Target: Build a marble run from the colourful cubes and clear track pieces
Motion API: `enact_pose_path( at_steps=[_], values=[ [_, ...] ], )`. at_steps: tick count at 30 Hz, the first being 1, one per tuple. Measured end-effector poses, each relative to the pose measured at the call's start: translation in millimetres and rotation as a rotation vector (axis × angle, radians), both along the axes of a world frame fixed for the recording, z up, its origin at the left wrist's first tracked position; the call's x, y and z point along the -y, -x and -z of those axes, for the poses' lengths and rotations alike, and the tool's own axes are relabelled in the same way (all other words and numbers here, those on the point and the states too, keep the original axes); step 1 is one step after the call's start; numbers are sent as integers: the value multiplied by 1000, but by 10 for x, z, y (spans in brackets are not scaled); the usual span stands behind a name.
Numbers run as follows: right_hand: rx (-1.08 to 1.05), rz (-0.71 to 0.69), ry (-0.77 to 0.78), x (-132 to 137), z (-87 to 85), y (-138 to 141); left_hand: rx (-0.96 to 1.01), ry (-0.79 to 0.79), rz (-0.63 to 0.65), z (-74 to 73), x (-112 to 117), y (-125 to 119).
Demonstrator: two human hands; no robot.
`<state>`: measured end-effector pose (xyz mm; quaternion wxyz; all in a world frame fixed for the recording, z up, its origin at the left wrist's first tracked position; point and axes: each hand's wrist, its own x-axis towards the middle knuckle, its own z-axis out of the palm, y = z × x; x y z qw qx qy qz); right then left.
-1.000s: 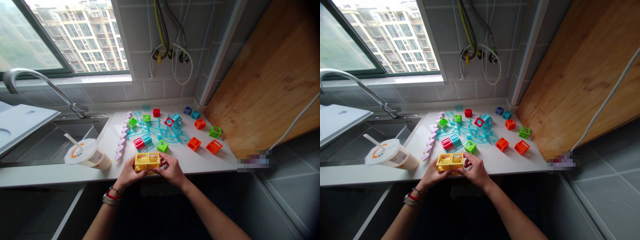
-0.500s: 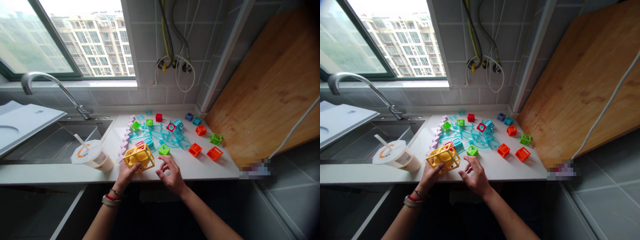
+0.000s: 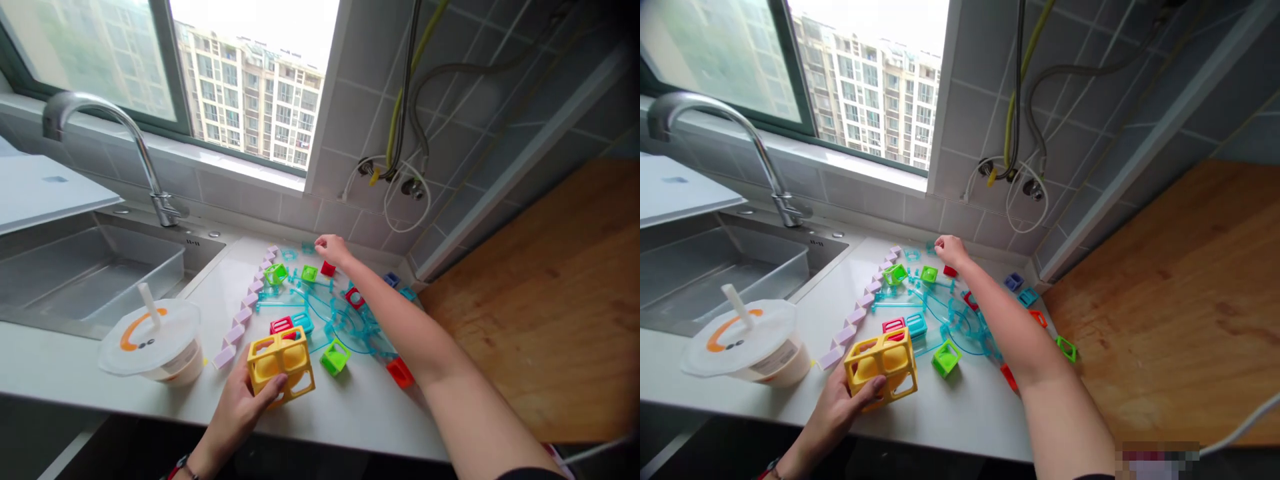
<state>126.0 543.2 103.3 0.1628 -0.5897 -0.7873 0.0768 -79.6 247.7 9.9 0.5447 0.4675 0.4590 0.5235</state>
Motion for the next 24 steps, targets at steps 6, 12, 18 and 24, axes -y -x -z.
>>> enact_pose_path(
  at_steps=[6,12,18,24],
  values=[
    [246,-10,114,-743,322,336,93,97,-169,-46,79,-86],
    [252,16,124,-823,514,347,161,95,-177,-86,80,-119],
    [16,-4,28,-517,180,93,126,14,-223,-81,45,-73],
    [-759,-59,-30,919,-75,-257,294,87,-250,-212,40,-215]
  ],
)
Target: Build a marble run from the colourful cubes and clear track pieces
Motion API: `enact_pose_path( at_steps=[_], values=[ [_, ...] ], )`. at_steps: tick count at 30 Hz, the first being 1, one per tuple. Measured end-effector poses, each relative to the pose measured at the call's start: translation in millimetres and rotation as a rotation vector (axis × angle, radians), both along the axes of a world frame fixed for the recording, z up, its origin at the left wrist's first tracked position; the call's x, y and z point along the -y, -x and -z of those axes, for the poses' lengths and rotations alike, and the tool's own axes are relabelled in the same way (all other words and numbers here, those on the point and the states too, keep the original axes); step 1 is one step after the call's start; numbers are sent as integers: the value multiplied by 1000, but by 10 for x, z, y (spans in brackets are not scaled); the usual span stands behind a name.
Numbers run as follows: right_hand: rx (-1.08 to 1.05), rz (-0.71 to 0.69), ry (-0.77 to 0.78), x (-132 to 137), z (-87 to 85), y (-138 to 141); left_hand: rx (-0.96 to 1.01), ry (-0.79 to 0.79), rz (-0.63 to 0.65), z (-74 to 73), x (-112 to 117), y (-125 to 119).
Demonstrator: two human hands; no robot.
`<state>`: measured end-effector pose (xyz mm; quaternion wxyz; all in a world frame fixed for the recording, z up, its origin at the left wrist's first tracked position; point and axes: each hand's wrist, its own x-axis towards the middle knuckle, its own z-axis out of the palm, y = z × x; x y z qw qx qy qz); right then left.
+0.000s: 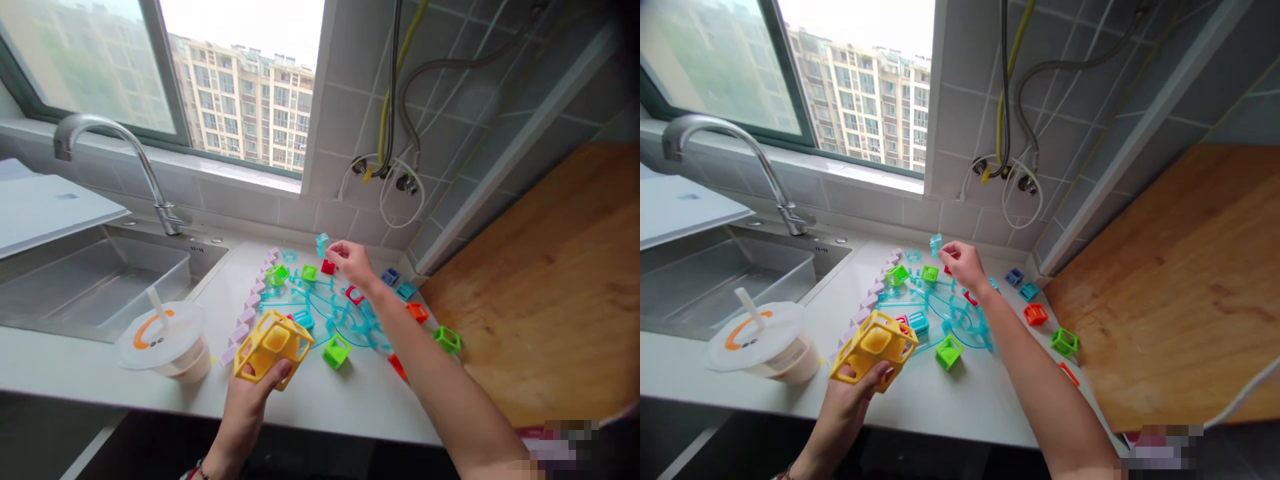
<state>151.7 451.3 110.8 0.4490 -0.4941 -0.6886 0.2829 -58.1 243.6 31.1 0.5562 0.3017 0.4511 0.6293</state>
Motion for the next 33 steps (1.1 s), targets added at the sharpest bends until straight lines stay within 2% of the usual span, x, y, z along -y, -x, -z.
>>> enact_pose_path(
  at_steps=[2,5,7,9,14,20,24,33],
  values=[
    [-332,-42,67,752,127,-42,154,-10,20,-144,47,-135],
    [-611,-2,241,1784,415,0,271,25,50,-341,149,-331],
    [-732,18,314,2261,573,67,325,63,89,-418,226,-424],
    [-823,40,350,2539,656,134,370,91,121,-458,307,-486],
    [-962,121,326,2737,605,191,411,121,134,-513,501,-569],
    [-1016,64,338,2816,517,182,313,86,86,-618,665,-663],
    [-1040,48,332,2808,486,177,246,37,73,-652,693,-690],
    [-1059,14,324,2757,471,183,194,47,94,-609,666,-672]
  ],
)
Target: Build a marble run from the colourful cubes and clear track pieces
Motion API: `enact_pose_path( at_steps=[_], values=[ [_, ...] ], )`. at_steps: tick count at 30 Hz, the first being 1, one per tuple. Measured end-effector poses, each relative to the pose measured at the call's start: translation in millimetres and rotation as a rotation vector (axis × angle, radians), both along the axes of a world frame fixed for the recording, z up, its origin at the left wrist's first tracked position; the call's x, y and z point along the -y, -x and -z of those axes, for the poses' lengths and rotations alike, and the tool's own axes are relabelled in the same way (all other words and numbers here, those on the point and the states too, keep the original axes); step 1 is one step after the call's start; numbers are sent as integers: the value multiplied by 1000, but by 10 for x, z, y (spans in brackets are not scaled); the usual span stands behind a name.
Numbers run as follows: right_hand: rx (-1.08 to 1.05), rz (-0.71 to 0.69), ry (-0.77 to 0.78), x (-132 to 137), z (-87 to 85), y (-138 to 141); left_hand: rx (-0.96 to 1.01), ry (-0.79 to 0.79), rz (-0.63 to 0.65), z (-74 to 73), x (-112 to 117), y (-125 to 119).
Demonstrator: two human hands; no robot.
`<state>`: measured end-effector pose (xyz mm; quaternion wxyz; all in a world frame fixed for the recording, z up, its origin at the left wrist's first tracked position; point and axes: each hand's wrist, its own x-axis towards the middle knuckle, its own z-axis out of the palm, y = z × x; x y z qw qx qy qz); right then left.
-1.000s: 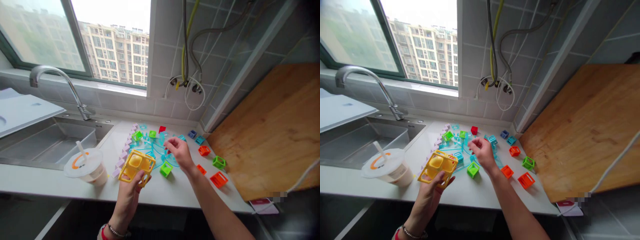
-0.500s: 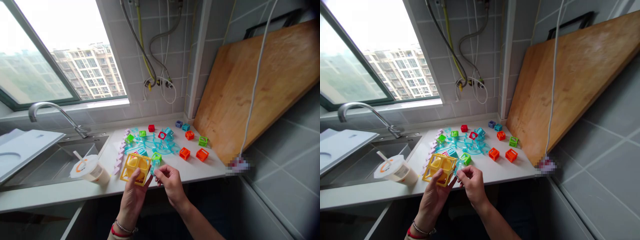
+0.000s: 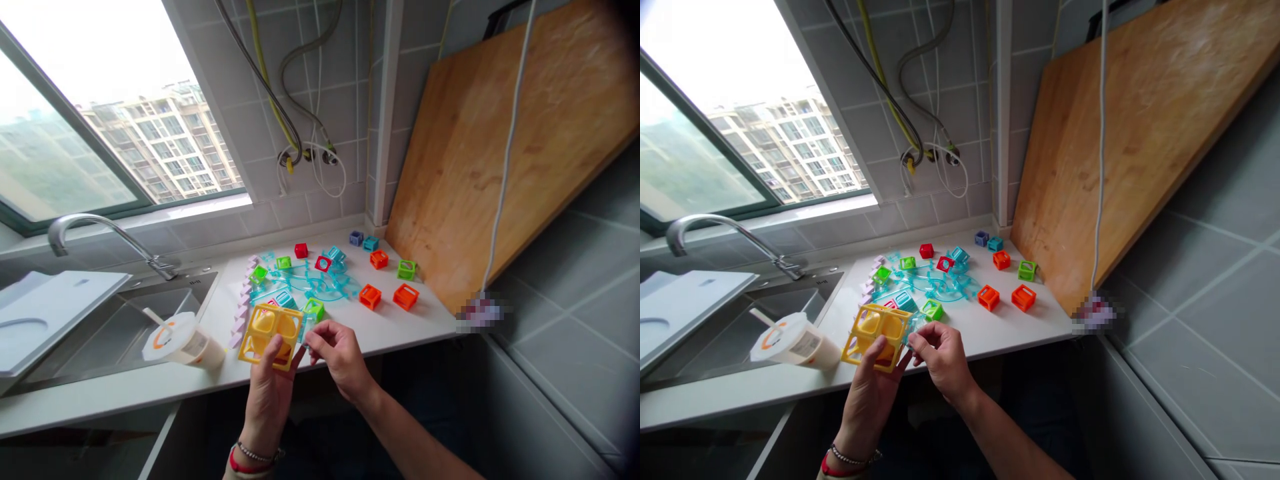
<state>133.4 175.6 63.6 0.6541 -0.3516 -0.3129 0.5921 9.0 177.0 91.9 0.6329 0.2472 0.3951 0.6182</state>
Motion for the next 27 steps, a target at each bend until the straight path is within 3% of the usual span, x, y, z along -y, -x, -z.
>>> enact_pose_path(
  at_steps=[16,22,27],
  values=[
    [118,-111,-60,-4,-8,-65,-100,-36,-3,-25,-2,50],
    [25,-90,-21,-5,50,-53,-167,-135,-22,-119,-22,28],
    [-19,-91,34,-4,85,-79,-256,-200,-56,-110,-44,53]
  ],
)
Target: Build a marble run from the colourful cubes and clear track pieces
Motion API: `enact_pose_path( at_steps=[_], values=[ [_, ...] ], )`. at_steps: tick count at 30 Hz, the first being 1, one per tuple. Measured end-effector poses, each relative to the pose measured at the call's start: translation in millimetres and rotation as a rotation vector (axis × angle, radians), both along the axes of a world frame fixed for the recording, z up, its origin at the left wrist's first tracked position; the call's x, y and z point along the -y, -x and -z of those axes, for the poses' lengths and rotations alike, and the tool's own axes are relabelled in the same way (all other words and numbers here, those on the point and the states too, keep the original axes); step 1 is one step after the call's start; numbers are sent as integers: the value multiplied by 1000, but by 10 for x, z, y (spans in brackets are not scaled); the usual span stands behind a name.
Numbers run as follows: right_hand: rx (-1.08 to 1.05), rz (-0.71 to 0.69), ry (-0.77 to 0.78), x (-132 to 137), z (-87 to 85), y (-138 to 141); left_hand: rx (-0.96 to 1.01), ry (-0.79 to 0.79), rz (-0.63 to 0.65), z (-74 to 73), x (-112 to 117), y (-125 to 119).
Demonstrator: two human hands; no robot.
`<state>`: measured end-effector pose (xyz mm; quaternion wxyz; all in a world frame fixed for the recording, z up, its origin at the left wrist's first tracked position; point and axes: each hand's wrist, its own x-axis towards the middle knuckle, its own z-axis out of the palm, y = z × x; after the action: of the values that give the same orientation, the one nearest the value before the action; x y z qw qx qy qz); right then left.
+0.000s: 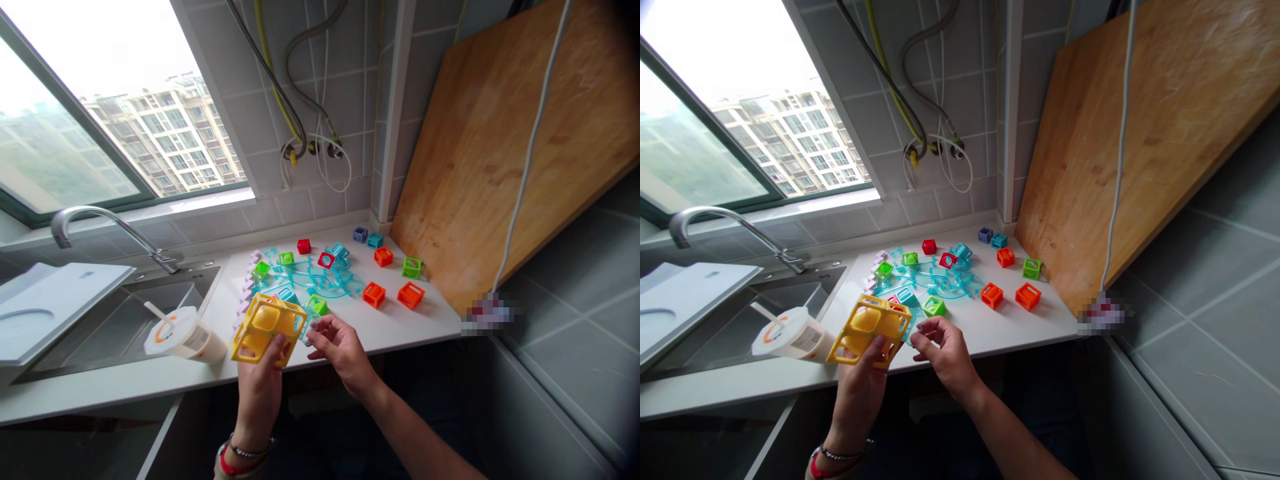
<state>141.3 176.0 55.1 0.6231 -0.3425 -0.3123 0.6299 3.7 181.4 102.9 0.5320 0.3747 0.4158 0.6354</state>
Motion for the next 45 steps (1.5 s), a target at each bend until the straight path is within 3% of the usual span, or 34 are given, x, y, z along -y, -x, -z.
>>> enact_pose_path(
  at_steps=[10,16,23,25,29,32,35,39,45],
  values=[
    [-16,-46,49,4,10,-33,-113,-18,-6,48,-34,26],
    [18,-98,-12,5,43,-82,-183,-23,49,127,-59,96],
    [61,-158,15,-38,218,-160,-298,-20,41,221,-132,144],
    [197,-149,32,-81,320,-194,-354,0,30,245,-172,161],
    [764,-59,-38,-168,473,-272,-395,46,104,314,-257,186],
    [1128,-56,-75,-206,474,-308,-375,33,122,395,-330,209],
    [1359,-82,-59,-235,427,-335,-409,5,219,508,-427,276],
    [1421,-92,-79,-294,404,-414,-504,-64,462,678,-572,385],
    [1203,-149,-222,-395,359,-631,-523,-153,631,758,-705,291]
  ],
)
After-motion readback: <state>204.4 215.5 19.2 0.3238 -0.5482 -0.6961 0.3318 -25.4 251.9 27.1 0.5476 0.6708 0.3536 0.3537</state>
